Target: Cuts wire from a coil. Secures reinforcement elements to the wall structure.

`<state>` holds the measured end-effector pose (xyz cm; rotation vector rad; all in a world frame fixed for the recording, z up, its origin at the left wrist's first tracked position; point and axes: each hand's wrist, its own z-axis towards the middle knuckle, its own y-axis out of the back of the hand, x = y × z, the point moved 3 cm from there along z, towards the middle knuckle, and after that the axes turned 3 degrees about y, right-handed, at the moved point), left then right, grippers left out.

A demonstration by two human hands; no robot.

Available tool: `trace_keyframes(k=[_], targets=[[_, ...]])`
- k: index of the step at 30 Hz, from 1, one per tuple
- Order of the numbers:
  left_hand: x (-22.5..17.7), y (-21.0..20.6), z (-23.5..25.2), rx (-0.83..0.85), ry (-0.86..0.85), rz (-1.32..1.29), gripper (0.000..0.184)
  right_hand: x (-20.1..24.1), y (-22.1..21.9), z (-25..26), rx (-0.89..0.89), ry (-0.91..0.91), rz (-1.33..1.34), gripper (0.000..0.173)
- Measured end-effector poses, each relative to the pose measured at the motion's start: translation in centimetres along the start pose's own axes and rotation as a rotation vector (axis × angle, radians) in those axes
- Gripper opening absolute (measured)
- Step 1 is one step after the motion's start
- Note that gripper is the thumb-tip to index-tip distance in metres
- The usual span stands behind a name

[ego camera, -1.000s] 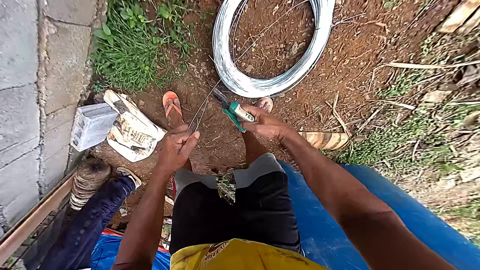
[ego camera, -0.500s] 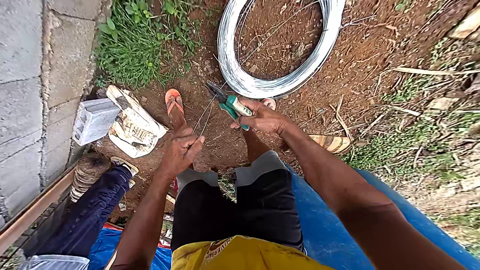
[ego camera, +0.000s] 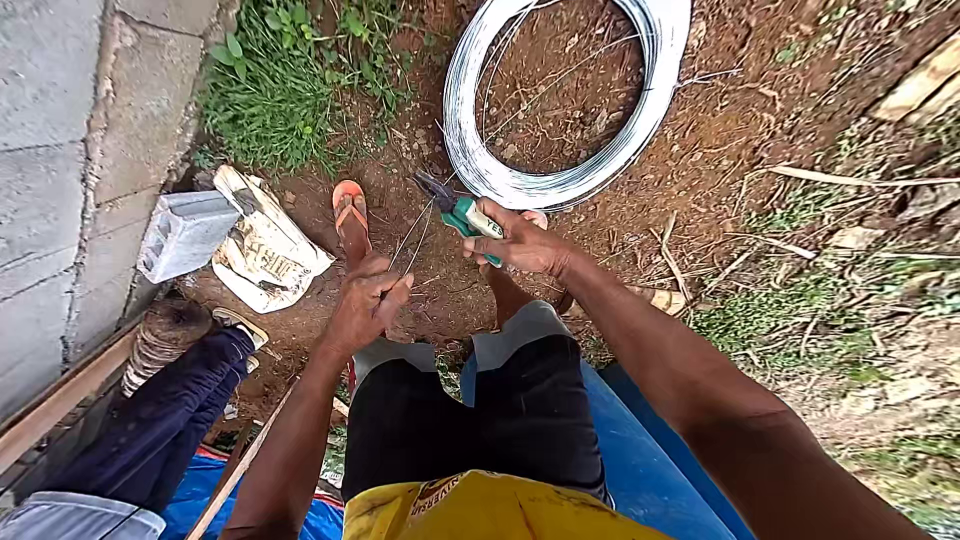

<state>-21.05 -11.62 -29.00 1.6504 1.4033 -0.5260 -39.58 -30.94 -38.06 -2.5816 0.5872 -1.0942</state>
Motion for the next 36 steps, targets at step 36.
trace_keyframes(k=[36], targets=[[-4.1,2.6,-14.2,-0.324,0.354,-0.325,0.033,48.9,-22.2,-13.8,-0.672,0.938,-1.317,0.066]])
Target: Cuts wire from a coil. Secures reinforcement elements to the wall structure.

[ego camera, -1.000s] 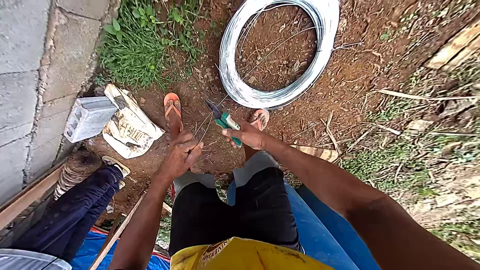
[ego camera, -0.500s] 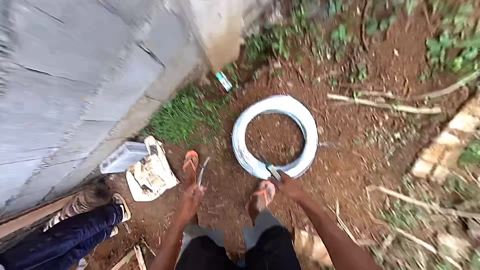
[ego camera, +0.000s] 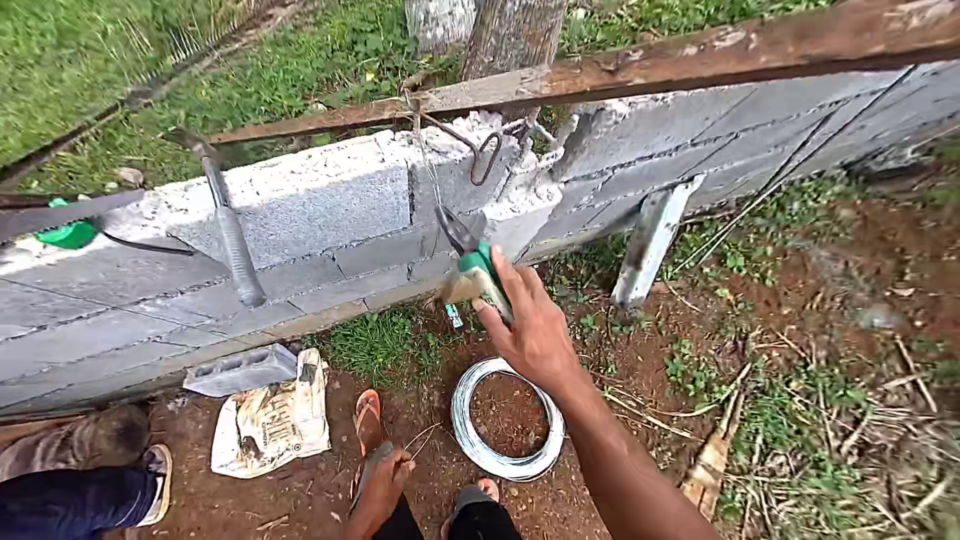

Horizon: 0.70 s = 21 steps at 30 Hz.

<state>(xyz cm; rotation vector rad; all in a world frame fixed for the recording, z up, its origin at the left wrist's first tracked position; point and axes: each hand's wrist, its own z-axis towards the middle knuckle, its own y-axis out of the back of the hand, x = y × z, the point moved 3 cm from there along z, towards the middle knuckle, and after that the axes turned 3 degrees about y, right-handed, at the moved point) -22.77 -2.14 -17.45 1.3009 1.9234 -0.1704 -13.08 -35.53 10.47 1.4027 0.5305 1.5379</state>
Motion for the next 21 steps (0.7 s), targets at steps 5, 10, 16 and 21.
trace_keyframes(k=[5,10,16,21], targets=[[-2.5,10.0,-1.0,-0.006,0.012,0.154,0.032,7.4,-4.8,17.1,0.15,0.152,-0.251,0.061],[-4.1,19.3,-2.8,-0.16,-0.024,0.195,0.036,8.9,-10.1,26.1,0.27,0.187,-0.319,0.051],[-8.1,25.8,-6.6,-0.266,-0.118,0.19,0.042,8.6,-11.6,26.7,0.316,0.139,-0.322,0.054],[-13.7,29.2,-9.8,-0.206,-0.109,0.265,0.046,15.0,-7.2,18.1,0.225,0.299,-0.099,0.051]])
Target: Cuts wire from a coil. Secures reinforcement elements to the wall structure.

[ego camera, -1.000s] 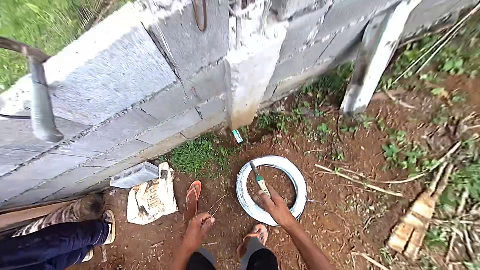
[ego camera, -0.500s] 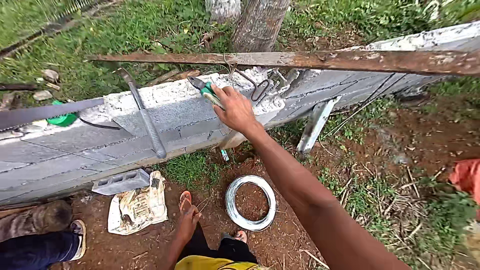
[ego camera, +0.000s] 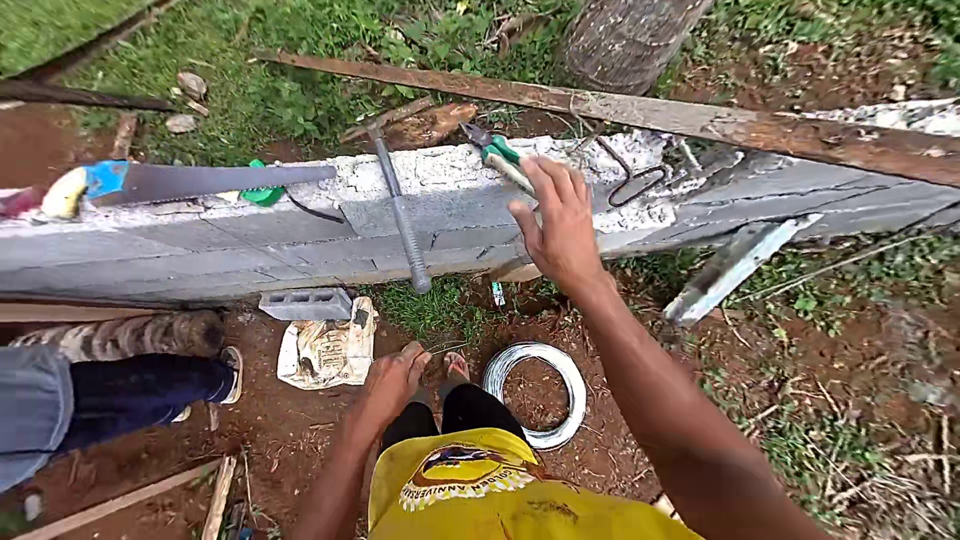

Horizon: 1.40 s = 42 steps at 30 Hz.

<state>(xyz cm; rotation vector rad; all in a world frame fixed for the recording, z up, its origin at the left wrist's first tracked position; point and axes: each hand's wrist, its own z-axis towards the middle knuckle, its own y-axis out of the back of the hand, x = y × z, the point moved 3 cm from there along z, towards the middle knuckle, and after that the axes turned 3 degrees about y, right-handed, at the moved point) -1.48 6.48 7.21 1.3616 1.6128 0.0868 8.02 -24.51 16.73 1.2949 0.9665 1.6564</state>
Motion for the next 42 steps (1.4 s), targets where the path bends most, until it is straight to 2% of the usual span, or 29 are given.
trace_keyframes(k=[3,5,7,10,12,14,16,18,20,22,23,26,30,33,35,37,40,42], targets=[[-3.7,2.0,-1.6,-0.099,-0.055,-0.099,0.043,6.7,-3.5,-10.0,0.277,0.198,0.358,0.043],[-5.7,3.3,-2.9,-0.225,-0.092,-0.267,0.038,9.5,-5.9,-13.0,0.301,0.292,0.497,0.031],[-7.0,4.6,-4.5,-0.329,-0.148,-0.464,0.032,11.2,-6.3,-13.0,0.274,0.277,0.631,0.023],[-8.2,4.8,-6.9,-0.537,-0.196,-0.668,0.022,12.4,-6.4,-11.8,0.363,0.196,0.897,0.027],[-8.5,5.1,-8.9,-0.769,-0.124,-0.53,0.038,14.4,-5.8,-10.9,0.385,0.202,1.1,0.025],[-8.7,5.2,-10.2,-0.849,-0.058,-0.356,0.047,17.0,-4.9,-10.3,0.36,0.218,1.12,0.021],[-9.1,4.8,-10.8,-0.924,-0.056,-0.252,0.035,19.0,-4.7,-9.7,0.357,0.283,1.04,0.02],[-9.2,4.9,-12.0,-1.002,0.049,-0.17,0.028,19.3,-4.4,-8.2,0.433,0.381,0.937,0.022],[-8.2,6.0,-13.6,-0.977,0.229,-0.106,0.028,18.7,-2.3,-5.9,0.407,0.428,0.812,0.031],[-7.0,7.5,-14.9,-0.824,0.343,-0.036,0.031,19.9,0.7,-4.7,0.272,0.524,0.727,0.049],[-6.6,8.2,-15.1,-0.741,0.339,0.006,0.031,21.2,1.2,-4.6,0.217,0.623,0.695,0.049],[-6.1,10.2,-16.2,-0.588,0.244,0.02,0.029,24.3,-0.3,-5.0,0.113,0.882,0.57,0.026],[-4.8,13.0,-19.0,-0.547,0.021,-0.148,0.044,25.2,-0.7,-3.3,0.096,0.97,0.482,0.022],[-5.4,15.0,-20.5,-0.536,0.026,-0.111,0.041,26.5,1.5,-2.1,0.083,0.902,0.457,0.026],[-6.5,16.2,-20.6,-0.55,0.062,0.034,0.039,27.4,3.4,-1.8,0.14,0.805,0.447,0.023],[-6.8,16.1,-19.9,-0.664,-0.006,0.266,0.03,27.3,4.8,-1.5,0.228,0.638,0.478,0.02],[-7.3,15.8,-18.5,-0.734,-0.141,0.55,0.047,25.9,5.6,-0.5,0.366,0.408,0.557,0.025],[-7.2,16.3,-17.0,-0.686,-0.242,0.648,0.05,24.8,5.7,-0.9,0.38,0.373,0.531,0.027]])
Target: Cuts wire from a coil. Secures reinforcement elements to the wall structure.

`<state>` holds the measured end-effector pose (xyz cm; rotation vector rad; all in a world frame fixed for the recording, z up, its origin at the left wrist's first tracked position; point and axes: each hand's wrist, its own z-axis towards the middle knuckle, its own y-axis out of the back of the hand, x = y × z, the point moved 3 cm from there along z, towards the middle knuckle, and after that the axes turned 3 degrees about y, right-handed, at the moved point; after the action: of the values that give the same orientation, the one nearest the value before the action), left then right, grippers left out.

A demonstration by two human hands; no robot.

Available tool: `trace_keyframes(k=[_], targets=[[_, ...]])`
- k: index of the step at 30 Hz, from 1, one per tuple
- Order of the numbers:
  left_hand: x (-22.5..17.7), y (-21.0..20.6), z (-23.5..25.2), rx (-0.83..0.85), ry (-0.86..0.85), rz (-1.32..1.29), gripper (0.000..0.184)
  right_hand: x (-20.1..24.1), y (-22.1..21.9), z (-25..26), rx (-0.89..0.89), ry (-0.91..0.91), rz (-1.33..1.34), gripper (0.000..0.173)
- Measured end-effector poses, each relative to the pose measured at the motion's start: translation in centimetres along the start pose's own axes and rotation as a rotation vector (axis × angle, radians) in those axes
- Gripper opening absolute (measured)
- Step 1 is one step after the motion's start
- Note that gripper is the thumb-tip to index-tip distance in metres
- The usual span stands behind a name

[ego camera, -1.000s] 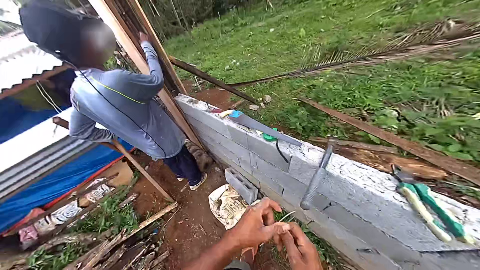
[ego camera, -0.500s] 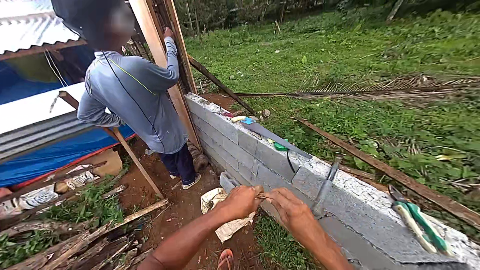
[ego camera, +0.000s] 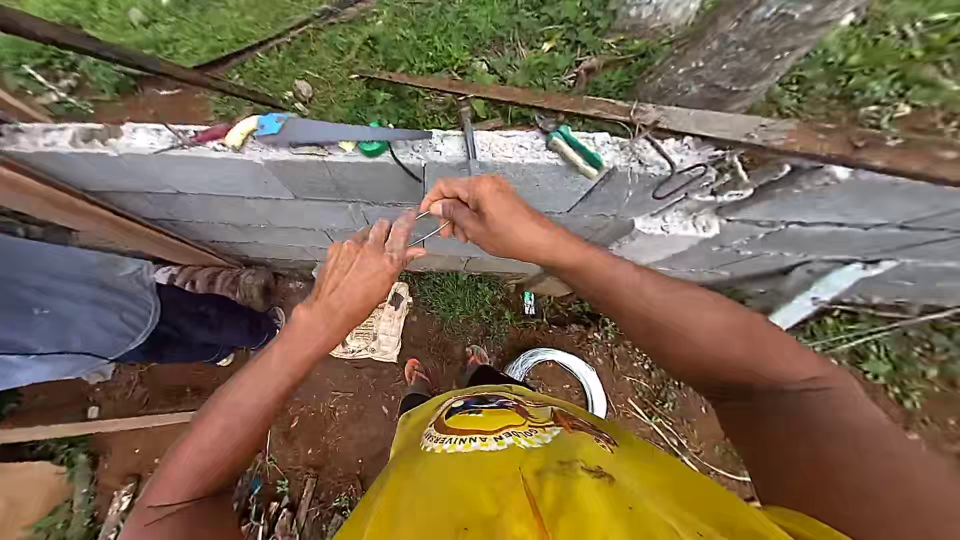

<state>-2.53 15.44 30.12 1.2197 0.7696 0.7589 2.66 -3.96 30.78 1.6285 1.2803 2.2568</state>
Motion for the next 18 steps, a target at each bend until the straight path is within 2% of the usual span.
trace_keyframes(k=[4,8,10,14,18], targets=[[0.8,-0.9,2.8,0.055,-0.202,-0.044,0.042,-0.9,-0.1,-2.8,0.065,0.061,-0.211,0.036],[0.0,-3.1,5.1,0.038,-0.327,-0.094,0.036,-2.8,0.1,-4.7,0.024,0.041,-0.33,0.031],[-0.9,-4.3,6.2,0.032,-0.317,-0.111,0.033,-4.1,0.3,-5.3,-0.034,0.017,-0.37,0.031],[-4.1,-7.3,8.2,0.013,-0.175,-0.228,0.036,-7.5,0.4,-7.7,-0.251,0.023,-0.531,0.027],[-7.3,-11.3,9.9,0.089,-0.127,-0.362,0.039,-11.8,0.4,-10.6,-0.288,-0.004,-0.725,0.028]])
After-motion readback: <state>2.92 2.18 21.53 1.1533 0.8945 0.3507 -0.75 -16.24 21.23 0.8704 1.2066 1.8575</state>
